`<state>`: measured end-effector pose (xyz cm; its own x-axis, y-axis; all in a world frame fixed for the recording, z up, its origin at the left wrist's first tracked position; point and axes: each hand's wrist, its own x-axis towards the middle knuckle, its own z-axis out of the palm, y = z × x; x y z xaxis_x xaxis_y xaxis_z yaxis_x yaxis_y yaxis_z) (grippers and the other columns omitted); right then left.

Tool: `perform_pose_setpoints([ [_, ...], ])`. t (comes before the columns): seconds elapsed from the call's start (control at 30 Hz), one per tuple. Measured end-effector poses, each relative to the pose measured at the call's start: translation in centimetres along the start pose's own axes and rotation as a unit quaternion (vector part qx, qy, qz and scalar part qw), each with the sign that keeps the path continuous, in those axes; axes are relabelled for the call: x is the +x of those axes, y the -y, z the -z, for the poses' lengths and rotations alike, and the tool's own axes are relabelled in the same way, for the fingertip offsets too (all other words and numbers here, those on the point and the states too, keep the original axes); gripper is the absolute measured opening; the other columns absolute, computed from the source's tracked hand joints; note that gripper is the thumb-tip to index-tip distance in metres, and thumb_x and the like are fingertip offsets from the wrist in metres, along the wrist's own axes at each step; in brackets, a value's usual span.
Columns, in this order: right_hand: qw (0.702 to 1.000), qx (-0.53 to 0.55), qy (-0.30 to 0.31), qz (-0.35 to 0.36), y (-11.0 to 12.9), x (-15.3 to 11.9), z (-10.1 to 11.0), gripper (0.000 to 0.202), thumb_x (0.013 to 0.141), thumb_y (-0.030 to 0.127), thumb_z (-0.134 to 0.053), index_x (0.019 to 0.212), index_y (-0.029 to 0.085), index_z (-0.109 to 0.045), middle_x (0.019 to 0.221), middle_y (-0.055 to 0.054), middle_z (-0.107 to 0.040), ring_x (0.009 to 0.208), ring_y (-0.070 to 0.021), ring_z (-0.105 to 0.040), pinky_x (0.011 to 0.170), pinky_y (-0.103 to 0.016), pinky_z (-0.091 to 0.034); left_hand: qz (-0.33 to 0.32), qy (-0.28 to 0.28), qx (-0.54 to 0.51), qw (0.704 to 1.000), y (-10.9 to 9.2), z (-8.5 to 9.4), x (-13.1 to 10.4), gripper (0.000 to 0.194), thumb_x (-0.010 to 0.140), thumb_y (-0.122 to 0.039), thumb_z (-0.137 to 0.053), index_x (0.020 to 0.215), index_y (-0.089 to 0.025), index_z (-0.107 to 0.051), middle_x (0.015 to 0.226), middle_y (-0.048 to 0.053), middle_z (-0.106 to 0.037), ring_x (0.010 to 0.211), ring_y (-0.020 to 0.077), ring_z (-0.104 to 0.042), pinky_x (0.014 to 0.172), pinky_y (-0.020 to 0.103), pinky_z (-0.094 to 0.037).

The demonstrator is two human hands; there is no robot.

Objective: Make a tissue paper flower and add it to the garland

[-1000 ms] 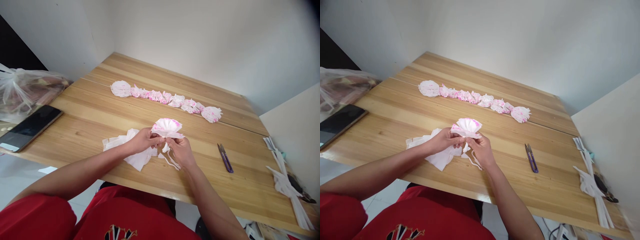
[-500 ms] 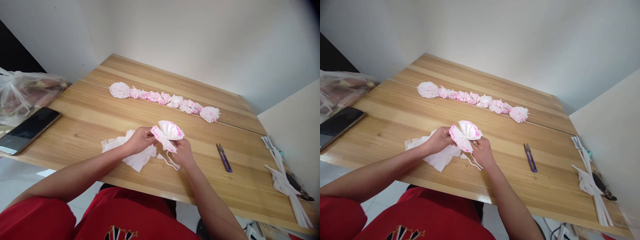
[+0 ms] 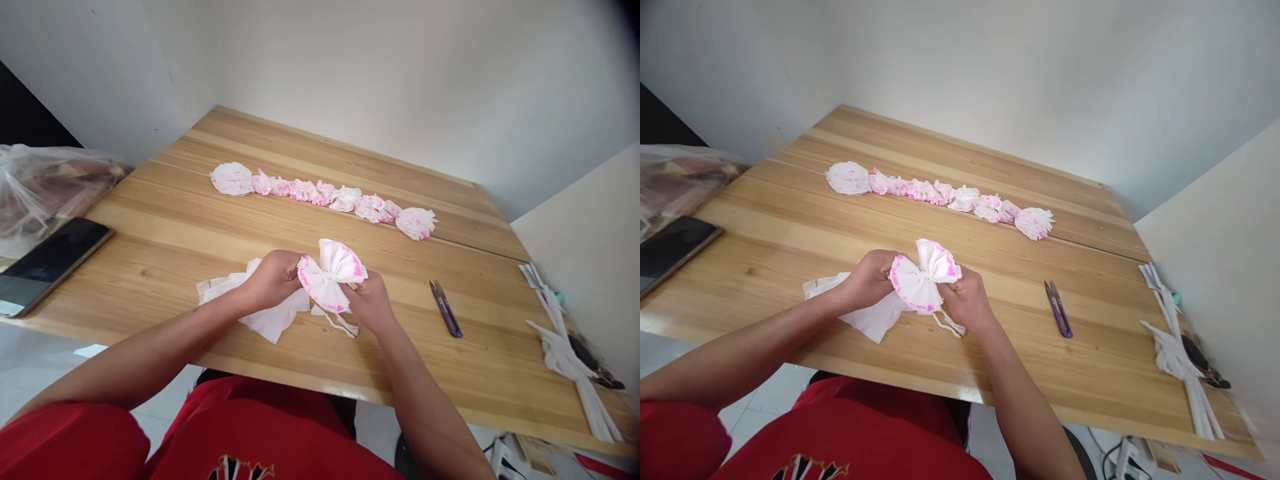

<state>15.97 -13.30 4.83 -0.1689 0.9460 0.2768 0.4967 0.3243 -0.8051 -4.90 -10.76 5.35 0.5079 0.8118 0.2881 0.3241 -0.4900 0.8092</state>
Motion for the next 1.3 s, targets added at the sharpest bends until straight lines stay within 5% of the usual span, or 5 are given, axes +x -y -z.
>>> perform_pose_setpoints([
  [0.2,1.0,-0.005,0.014,0.002,-0.2,0.2,0.3,0.035,0.08,0.045,-0.062,0.056,0.021,-0.061,0.053,0.001,-0.055,0.055,-0.015,-0.05,0.055,-0.025,-0.037,-0.011,0.012,-0.015,1.0,0.0,0.1,0.0,0.023,0.084,-0.021,-0.05,0.062,-0.016,-0.05,0.062,0.0,-0.058,0.059,0.0099,-0.052,0.059,0.02,-0.033],
  [0.67,0.997,-0.028,0.054,0.041,-0.1,0.6,0.6,0.041,0.085,0.038,-0.058,0.048,0.02,-0.059,0.056,-0.002,-0.06,0.058,-0.0164,-0.053,0.058,-0.026,-0.036,-0.017,0.005,0.024,1.0,0.2,0.2,0.0,0.032,0.084,-0.025,-0.051,0.056,-0.016,-0.039,0.055,-0.003,-0.046,0.054,0.0082,-0.04,0.056,0.021,-0.029],
  [0.9,0.995,0.075,0.028,-0.062,-1.6,0.7,-0.7,0.019,0.077,0.035,-0.064,0.068,0.019,-0.069,0.067,-0.002,-0.067,0.066,-0.0185,-0.059,0.064,-0.028,-0.044,0.07,-0.007,-0.087,0.994,0.8,-0.5,0.3,0.025,0.08,-0.03,-0.056,0.061,-0.014,-0.053,0.063,-0.001,-0.059,0.062,0.0106,-0.051,0.059,0.019,-0.037],
  [1.07,0.969,0.188,0.061,-0.149,-1.2,0.6,-1.5,0.031,0.068,0.047,-0.074,0.065,0.019,-0.063,0.059,0.001,-0.059,0.054,-0.0111,-0.048,0.052,-0.024,-0.038,0.118,-0.034,-0.173,0.977,0.9,-0.6,0.5,0.021,0.071,-0.033,-0.07,0.072,-0.013,-0.063,0.072,0.0,-0.064,0.066,0.0122,-0.055,0.061,0.021,-0.041],
  [1.3,0.937,0.284,0.057,-0.194,-0.1,0.6,-2.1,0.037,0.066,0.053,-0.077,0.069,0.019,-0.062,0.062,0.002,-0.059,0.052,-0.0092,-0.046,0.05,-0.023,-0.039,0.175,0.006,-0.29,0.941,1.0,-1.0,0.3,0.03,0.07,-0.042,-0.073,0.074,-0.012,-0.07,0.069,0.002,-0.067,0.063,0.0123,-0.055,0.059,0.023,-0.04],
])
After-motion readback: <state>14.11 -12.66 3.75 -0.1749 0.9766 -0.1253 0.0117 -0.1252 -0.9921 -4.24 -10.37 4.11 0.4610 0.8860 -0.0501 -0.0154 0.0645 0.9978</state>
